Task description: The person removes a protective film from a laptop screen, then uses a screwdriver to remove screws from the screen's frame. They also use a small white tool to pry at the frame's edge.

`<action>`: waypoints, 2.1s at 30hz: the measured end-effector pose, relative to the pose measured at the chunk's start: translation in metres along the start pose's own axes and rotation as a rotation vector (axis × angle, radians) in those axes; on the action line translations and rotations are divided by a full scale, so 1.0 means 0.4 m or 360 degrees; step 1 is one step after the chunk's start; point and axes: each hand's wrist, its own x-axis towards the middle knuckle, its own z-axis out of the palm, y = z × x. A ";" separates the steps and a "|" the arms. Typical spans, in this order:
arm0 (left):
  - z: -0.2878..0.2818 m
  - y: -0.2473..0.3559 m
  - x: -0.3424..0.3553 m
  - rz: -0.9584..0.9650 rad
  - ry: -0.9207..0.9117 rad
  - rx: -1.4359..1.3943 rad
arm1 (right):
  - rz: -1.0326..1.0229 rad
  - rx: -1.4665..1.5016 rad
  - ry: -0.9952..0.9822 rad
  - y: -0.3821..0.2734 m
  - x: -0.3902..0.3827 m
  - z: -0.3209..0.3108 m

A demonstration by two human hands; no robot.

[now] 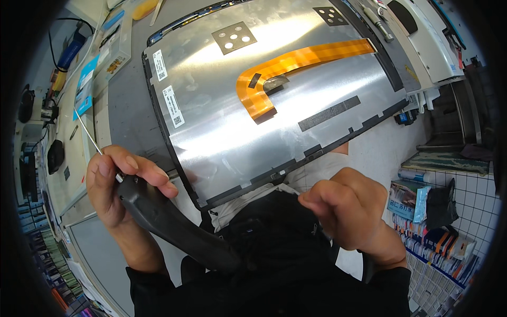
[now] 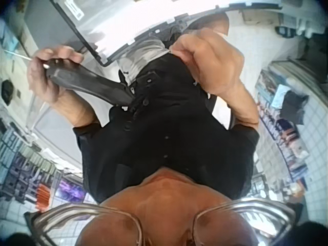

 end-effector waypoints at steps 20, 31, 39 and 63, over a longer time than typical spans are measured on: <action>0.000 0.009 0.004 -0.0048 0.0001 -0.0039 | -0.0274 -0.0474 0.0034 0.029 0.029 0.005; 0.002 0.006 0.002 -0.0023 0.0004 -0.0041 | -0.0290 -0.0596 -0.0113 0.011 0.060 -0.011; 0.004 0.003 0.002 -0.0017 0.0020 -0.0038 | -0.0254 -0.0500 0.0009 0.033 0.038 0.010; -0.006 0.002 0.004 -0.0003 -0.0061 -0.0056 | -0.0230 -0.0139 -0.0248 -0.024 0.003 -0.046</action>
